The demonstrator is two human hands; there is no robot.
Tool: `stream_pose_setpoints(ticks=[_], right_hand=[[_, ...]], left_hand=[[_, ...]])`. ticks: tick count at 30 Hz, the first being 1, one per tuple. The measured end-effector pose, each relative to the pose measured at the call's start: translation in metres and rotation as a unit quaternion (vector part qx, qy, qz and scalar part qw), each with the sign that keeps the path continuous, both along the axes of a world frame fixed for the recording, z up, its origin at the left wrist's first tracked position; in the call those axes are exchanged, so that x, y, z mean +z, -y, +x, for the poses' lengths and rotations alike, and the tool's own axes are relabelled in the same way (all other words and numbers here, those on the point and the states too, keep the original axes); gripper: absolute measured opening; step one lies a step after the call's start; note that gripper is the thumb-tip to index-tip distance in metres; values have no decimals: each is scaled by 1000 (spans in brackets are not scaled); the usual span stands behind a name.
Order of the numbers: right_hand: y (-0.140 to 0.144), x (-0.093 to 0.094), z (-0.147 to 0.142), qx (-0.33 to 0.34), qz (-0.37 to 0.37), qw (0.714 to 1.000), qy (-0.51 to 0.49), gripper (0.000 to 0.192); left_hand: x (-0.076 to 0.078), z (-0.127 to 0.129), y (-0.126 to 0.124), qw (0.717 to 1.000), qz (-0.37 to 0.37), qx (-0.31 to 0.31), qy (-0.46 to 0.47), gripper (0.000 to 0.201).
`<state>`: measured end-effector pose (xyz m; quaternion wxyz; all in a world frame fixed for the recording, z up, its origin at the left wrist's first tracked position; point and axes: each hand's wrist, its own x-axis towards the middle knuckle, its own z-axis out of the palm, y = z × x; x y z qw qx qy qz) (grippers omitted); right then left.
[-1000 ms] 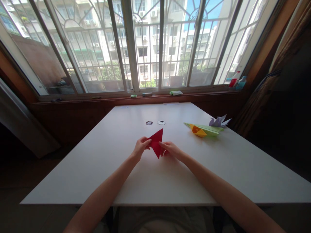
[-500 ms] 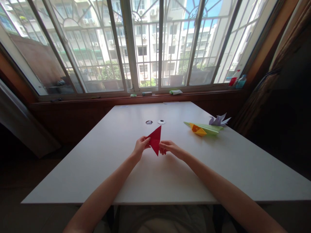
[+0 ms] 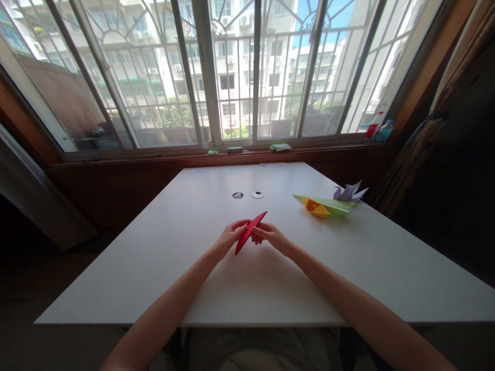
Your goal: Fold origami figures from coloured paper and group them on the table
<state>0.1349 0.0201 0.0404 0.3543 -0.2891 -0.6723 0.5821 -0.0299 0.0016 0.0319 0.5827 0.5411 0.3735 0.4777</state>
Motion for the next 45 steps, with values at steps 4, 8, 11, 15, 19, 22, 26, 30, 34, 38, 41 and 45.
stream_pose_setpoints(ticks=[4,8,11,15,19,22,26,30,34,38,41,45], right_hand=[[0,2,0,-22,13,1000,-4,38],[0,3,0,-28,22,999,-3,37],[0,3,0,-30,29,999,-8,36],[-1,2,0,-22,35,999,-22,30],[-4,-4,-1,-45,30,998,-30,24],[-6,-10,-4,-76,41,996,-18,14],[-2,-18,-12,-167,175,966,95,6],[9,-20,-20,-255,306,897,191,8],[21,-14,-24,-276,352,867,220,12],[27,-11,-26,-298,353,856,231,23],[25,-12,-25,-279,331,875,214,34],[16,-12,-20,-217,255,934,129,35]], left_hand=[[8,5,6,999,23,-45,-18,44],[12,6,10,998,33,-42,-40,49],[11,6,10,997,37,-47,-40,47],[5,4,5,999,31,-17,-16,44],[2,0,1,998,33,47,-6,53],[0,1,2,991,96,53,-71,53],[-5,7,4,936,239,96,-239,50],[-10,10,7,872,284,163,-363,54],[-6,10,11,828,300,221,-419,50],[-3,9,14,839,312,223,-385,45],[-3,8,12,875,299,203,-324,45],[-3,6,5,933,223,189,-211,41]])
